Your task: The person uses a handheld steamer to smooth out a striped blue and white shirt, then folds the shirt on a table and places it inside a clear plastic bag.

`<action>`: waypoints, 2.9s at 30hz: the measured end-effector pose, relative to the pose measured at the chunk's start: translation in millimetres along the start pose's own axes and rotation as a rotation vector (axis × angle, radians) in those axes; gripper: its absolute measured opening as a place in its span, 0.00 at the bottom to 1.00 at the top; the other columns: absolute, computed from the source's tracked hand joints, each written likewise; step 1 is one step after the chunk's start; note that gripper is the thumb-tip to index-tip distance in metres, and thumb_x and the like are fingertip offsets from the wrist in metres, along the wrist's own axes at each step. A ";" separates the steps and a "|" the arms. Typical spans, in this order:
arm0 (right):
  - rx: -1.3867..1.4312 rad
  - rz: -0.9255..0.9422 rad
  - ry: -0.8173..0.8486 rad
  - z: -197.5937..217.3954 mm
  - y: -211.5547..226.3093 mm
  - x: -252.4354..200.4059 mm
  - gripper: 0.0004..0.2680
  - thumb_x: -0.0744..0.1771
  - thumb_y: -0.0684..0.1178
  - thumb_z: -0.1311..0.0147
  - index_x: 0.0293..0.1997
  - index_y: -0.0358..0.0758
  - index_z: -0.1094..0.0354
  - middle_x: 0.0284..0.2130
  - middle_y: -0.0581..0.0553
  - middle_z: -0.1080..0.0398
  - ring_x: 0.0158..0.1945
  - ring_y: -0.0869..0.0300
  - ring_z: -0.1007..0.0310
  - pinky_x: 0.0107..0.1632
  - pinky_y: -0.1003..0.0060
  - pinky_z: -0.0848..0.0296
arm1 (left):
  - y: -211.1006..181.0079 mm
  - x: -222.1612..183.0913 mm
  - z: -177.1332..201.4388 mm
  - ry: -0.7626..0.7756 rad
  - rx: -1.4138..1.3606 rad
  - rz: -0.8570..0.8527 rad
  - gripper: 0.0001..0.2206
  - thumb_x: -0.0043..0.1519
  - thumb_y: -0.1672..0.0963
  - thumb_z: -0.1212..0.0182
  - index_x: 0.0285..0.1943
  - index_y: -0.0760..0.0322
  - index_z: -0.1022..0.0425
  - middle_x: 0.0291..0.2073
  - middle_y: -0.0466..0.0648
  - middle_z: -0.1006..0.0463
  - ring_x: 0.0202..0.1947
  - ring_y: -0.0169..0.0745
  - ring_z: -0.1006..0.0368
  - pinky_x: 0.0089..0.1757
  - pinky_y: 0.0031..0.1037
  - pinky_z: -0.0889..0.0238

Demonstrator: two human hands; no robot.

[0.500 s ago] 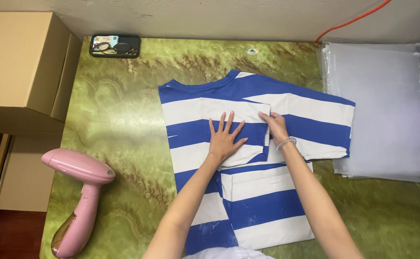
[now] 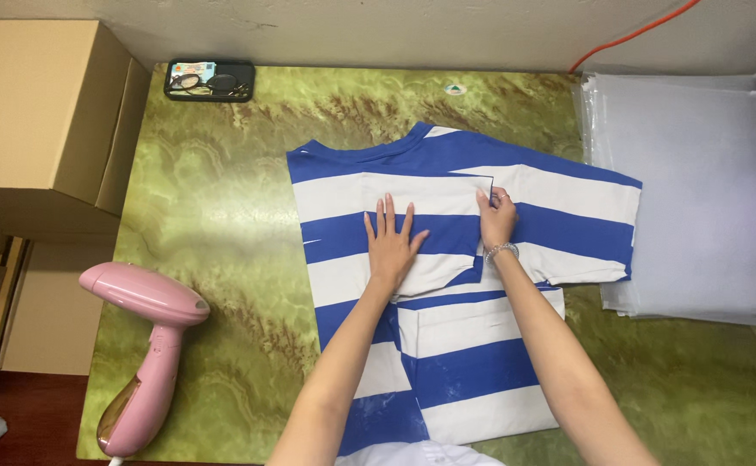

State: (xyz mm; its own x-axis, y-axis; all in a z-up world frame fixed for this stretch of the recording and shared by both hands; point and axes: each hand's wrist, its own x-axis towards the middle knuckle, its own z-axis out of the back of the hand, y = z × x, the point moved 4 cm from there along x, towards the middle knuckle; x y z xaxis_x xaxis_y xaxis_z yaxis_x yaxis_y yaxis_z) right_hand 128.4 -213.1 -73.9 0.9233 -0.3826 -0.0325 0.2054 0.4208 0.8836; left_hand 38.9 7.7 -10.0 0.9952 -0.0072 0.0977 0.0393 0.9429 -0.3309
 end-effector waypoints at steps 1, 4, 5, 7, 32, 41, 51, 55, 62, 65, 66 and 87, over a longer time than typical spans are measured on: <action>0.003 -0.001 -0.001 1.6 4.2 -4.3 0.05 0.62 0.50 0.47 0.38 0.48 0.33 0.30 0.47 0.29 0.33 0.61 0.29 0.37 0.68 0.31 | -0.2 1.0 1.3 0.000 0.003 -0.002 0.27 0.58 0.41 0.68 0.64 0.47 0.48 0.64 0.55 0.58 0.65 0.49 0.65 0.59 0.48 0.75; -0.062 0.018 0.042 12.0 19.1 -23.2 0.10 0.62 0.54 0.47 0.41 0.44 0.36 0.29 0.45 0.29 0.32 0.58 0.29 0.36 0.64 0.32 | -1.5 2.1 0.3 0.156 0.050 0.026 0.34 0.51 0.36 0.71 0.65 0.44 0.56 0.66 0.55 0.66 0.66 0.53 0.74 0.58 0.52 0.82; -0.129 0.029 0.104 17.6 25.3 -33.2 0.12 0.62 0.55 0.47 0.42 0.41 0.39 0.27 0.43 0.29 0.31 0.57 0.29 0.35 0.63 0.32 | -3.1 1.6 2.1 0.169 0.064 0.034 0.35 0.50 0.35 0.71 0.66 0.44 0.57 0.66 0.55 0.67 0.65 0.54 0.75 0.57 0.53 0.82; -0.199 0.038 0.160 29.1 33.1 -51.4 0.14 0.62 0.55 0.47 0.44 0.37 0.41 0.26 0.41 0.29 0.30 0.56 0.30 0.34 0.63 0.32 | -9.6 3.9 3.6 0.182 0.075 0.036 0.36 0.49 0.34 0.71 0.66 0.43 0.57 0.66 0.54 0.68 0.65 0.55 0.76 0.57 0.53 0.83; -0.451 0.424 0.495 -37.9 154.3 -140.9 0.12 0.59 0.45 0.51 0.43 0.37 0.44 0.22 0.44 0.33 0.33 0.48 0.30 0.35 0.53 0.31 | 20.5 30.0 -34.1 0.249 -1.608 0.553 0.16 0.52 0.46 0.44 0.34 0.58 0.26 0.31 0.46 0.33 0.31 0.41 0.38 0.34 0.28 0.45; -0.479 0.619 0.749 -76.8 160.1 -194.8 0.12 0.59 0.46 0.52 0.44 0.41 0.43 0.23 0.45 0.34 0.32 0.49 0.30 0.35 0.54 0.30 | 105.9 7.2 -32.3 -0.078 -1.676 0.732 0.25 0.47 0.58 0.34 0.53 0.64 0.36 0.30 0.48 0.29 0.28 0.34 0.32 0.31 0.22 0.36; -0.137 0.515 0.905 -67.1 160.3 -206.1 0.13 0.60 0.45 0.49 0.47 0.38 0.41 0.30 0.37 0.32 0.34 0.47 0.29 0.38 0.55 0.31 | 134.9 22.6 -19.6 -0.251 -1.128 0.527 0.26 0.53 0.61 0.44 0.60 0.62 0.47 0.45 0.61 0.30 0.49 0.56 0.35 0.47 0.39 0.38; -0.090 0.507 0.742 -55.6 140.1 -191.9 0.09 0.61 0.45 0.50 0.43 0.41 0.37 0.28 0.41 0.31 0.33 0.51 0.29 0.35 0.62 0.30 | 167.9 15.3 -44.5 -0.230 -1.007 0.603 0.25 0.53 0.59 0.43 0.60 0.60 0.48 0.43 0.55 0.27 0.49 0.51 0.34 0.48 0.37 0.39; -0.128 0.448 0.414 -32.3 103.0 -166.8 0.03 0.63 0.42 0.53 0.36 0.39 0.35 0.27 0.40 0.32 0.33 0.51 0.29 0.36 0.63 0.30 | 140.0 -13.7 -19.4 -0.074 -0.758 0.549 0.23 0.49 0.54 0.38 0.50 0.67 0.39 0.36 0.60 0.26 0.41 0.57 0.30 0.39 0.41 0.34; -0.106 0.416 0.384 -27.0 100.8 -164.1 0.03 0.63 0.41 0.53 0.35 0.39 0.35 0.27 0.42 0.32 0.34 0.53 0.29 0.37 0.65 0.31 | 123.2 -22.1 15.1 -0.154 -0.734 0.505 0.16 0.52 0.57 0.42 0.46 0.69 0.37 0.36 0.62 0.26 0.42 0.60 0.30 0.40 0.43 0.35; -0.098 0.411 0.375 -25.1 101.4 -163.7 0.03 0.63 0.41 0.53 0.35 0.38 0.35 0.27 0.42 0.32 0.34 0.53 0.29 0.38 0.65 0.31 | 118.2 -24.6 29.6 -0.200 -0.694 0.488 0.14 0.53 0.58 0.43 0.46 0.69 0.37 0.37 0.63 0.27 0.42 0.61 0.31 0.41 0.43 0.35; -0.553 0.970 0.449 -60.6 131.1 -176.4 0.15 0.66 0.53 0.64 0.57 0.40 0.47 0.55 0.41 0.45 0.60 0.55 0.48 0.60 0.59 0.50 | 80.0 -39.6 27.4 -0.176 0.089 0.186 0.21 0.62 0.49 0.68 0.64 0.54 0.47 0.65 0.47 0.53 0.65 0.43 0.60 0.58 0.46 0.71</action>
State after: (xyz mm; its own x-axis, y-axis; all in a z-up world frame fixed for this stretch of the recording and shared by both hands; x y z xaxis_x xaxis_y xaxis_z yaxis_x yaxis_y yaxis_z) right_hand 12.1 -40.5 19.4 0.7783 0.5629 0.2780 -0.6275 0.7127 0.3136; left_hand 0.3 92.5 -14.6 0.9532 0.2198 0.2076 -0.1587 0.9482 -0.2750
